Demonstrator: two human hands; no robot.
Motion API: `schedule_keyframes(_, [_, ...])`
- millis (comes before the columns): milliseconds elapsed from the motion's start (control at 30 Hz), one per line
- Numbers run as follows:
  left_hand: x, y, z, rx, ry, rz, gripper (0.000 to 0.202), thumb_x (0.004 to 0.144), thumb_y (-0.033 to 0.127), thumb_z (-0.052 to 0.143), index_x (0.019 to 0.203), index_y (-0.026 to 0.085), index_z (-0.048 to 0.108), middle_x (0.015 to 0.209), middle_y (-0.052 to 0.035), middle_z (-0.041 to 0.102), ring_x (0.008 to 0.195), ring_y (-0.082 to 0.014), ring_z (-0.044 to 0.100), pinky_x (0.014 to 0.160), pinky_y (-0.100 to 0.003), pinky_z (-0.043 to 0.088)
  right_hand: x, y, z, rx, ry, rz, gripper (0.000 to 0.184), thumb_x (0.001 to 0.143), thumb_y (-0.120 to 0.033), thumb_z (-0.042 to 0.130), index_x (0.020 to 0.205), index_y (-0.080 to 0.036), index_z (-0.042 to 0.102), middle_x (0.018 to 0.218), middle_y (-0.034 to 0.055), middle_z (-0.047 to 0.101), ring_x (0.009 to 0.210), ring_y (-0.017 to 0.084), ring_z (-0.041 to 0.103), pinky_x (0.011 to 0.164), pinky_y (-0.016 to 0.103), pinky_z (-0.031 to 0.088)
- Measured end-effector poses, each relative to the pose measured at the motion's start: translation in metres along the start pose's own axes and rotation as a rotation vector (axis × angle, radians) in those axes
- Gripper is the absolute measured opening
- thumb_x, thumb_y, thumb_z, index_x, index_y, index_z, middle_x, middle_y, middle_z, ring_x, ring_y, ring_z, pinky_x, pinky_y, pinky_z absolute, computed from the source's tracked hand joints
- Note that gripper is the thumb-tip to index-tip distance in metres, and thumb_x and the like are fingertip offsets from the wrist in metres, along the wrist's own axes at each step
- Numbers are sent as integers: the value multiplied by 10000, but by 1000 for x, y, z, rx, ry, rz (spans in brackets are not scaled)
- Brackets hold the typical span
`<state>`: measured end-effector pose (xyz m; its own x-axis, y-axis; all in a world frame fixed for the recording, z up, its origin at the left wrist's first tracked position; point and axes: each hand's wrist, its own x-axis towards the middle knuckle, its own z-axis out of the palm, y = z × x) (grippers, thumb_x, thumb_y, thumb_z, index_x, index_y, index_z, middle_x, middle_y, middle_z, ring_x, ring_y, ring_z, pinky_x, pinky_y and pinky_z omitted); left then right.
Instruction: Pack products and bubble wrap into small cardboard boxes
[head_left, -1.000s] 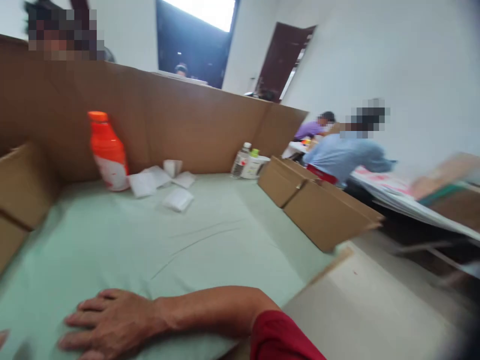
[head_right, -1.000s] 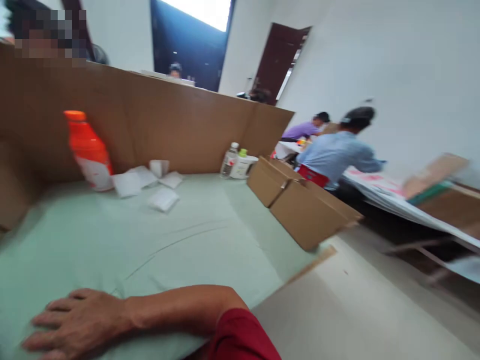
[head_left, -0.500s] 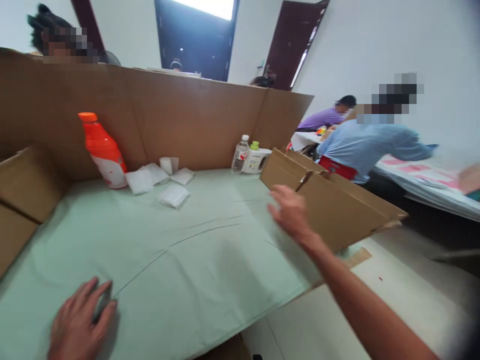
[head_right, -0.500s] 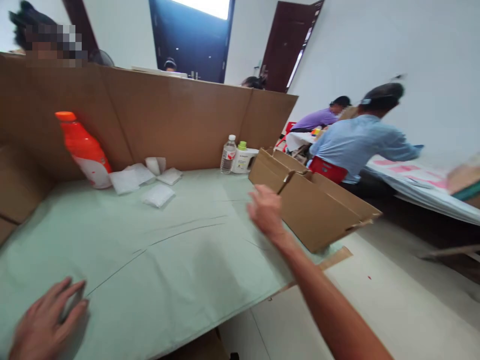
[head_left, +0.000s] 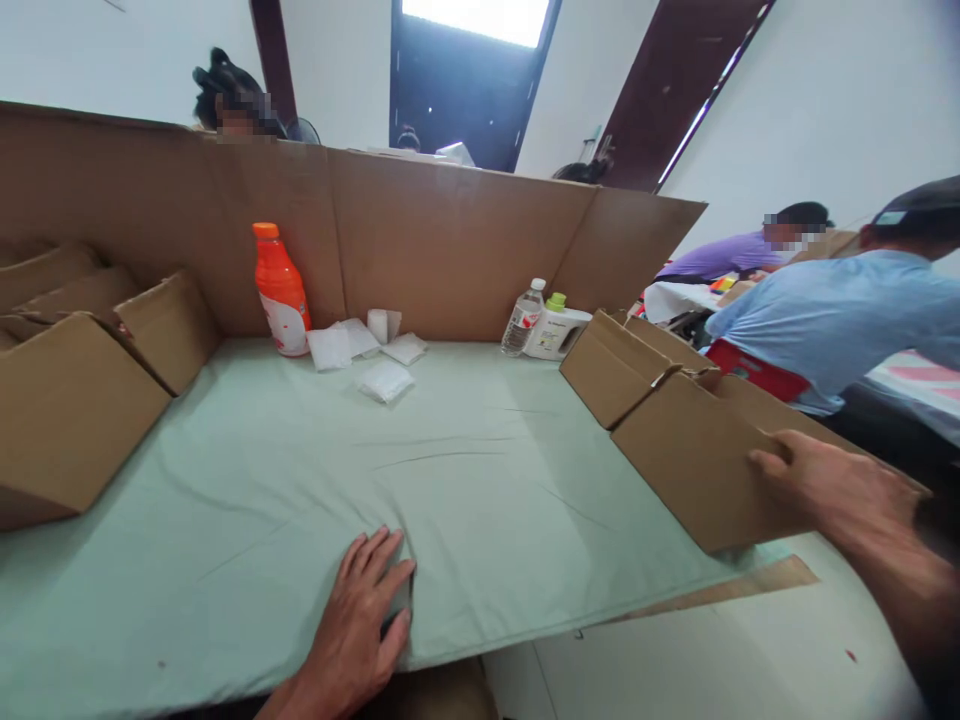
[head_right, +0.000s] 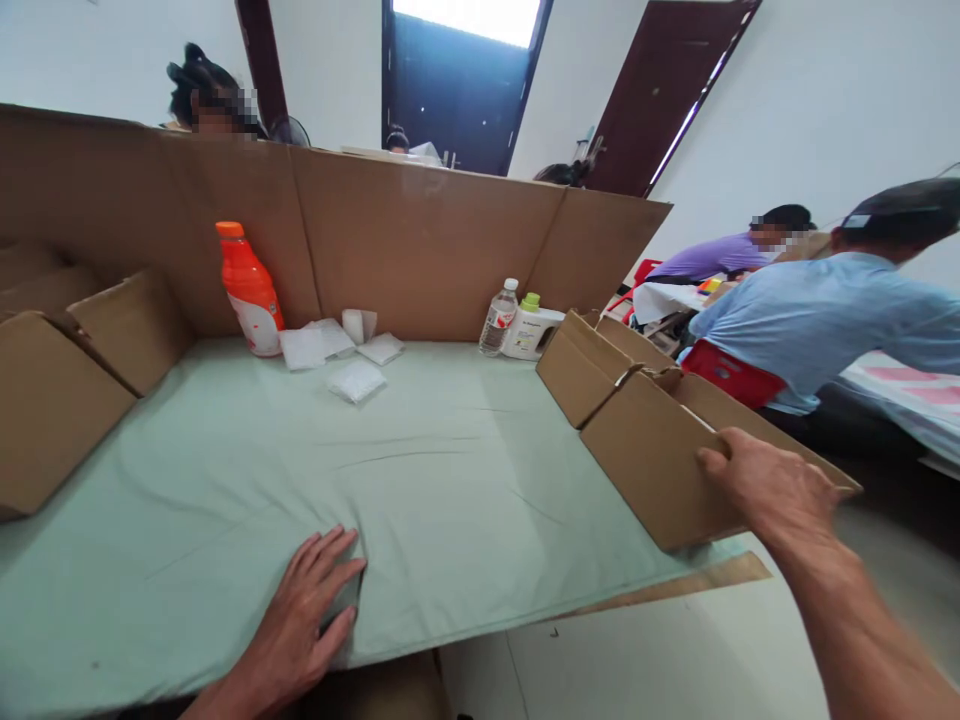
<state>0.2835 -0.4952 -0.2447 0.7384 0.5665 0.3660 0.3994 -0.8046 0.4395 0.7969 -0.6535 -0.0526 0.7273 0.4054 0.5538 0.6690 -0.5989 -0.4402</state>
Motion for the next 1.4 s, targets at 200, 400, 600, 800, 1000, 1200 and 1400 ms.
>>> schedule_keyframes(200, [-7, -4, -13, -251, 9, -112, 408, 793, 163, 607, 1173, 264, 714, 1377, -105, 642, 1302, -315, 577, 1098, -560, 466, -52, -31, -13, -332, -213, -249, 265, 815, -515, 600, 717, -275, 656, 569, 81, 630, 406, 225, 486, 484, 379, 346])
schedule_keyframes(400, [-9, -15, -36, -448, 66, -297, 398, 851, 236, 564, 1232, 235, 680, 1368, -122, 639, 1260, -281, 611, 1058, -469, 517, -121, -112, -23, -141, -215, -677, 291, 912, -482, 497, 814, -270, 671, 730, 92, 740, 675, 300, 687, 583, 411, 470])
schedule_keyframes(600, [-21, -38, -57, -498, 298, -511, 601, 846, 365, 598, 1416, 207, 492, 1441, -156, 552, 1252, -309, 593, 1067, -526, 480, -168, -237, 4, 237, -357, -1075, 117, 953, -190, 543, 933, -214, 656, 770, 23, 722, 676, 182, 638, 753, 359, 474])
schedule_keyframes(800, [-35, -60, -85, -537, 435, -673, 702, 784, 493, 658, 1386, 181, 477, 1341, -166, 613, 1231, -343, 591, 1034, -515, 484, -193, -305, 25, 524, -402, -1210, 125, 938, -169, 609, 1049, -194, 660, 953, 52, 741, 891, 206, 664, 897, 398, 455])
schedule_keyframes(1000, [-39, -72, -81, -493, 448, -792, 766, 703, 583, 692, 1319, 155, 534, 1159, -151, 696, 1117, -368, 653, 975, -508, 525, -189, -255, 53, 696, -332, -541, 199, 952, -300, 599, 1126, -277, 694, 1258, 67, 687, 1149, 250, 640, 970, 399, 493])
schedule_keyframes(1200, [-49, -84, -67, -439, 425, -829, 597, 619, 601, 732, 1036, 186, 630, 968, -114, 722, 1016, -382, 684, 939, -522, 541, -222, -238, 111, 872, -939, -45, 503, 967, -565, 491, 1328, -248, 639, 1334, 79, 670, 1241, 290, 600, 1051, 429, 479])
schedule_keyframes(1400, [-6, -96, -93, -547, 431, -823, 517, 640, 532, 703, 1016, 190, 603, 978, -97, 727, 966, -339, 694, 873, -468, 559, -214, -288, 139, 1020, -990, -76, 513, 990, -591, 406, 1302, -269, 656, 1303, 40, 678, 1291, 285, 543, 1089, 406, 428])
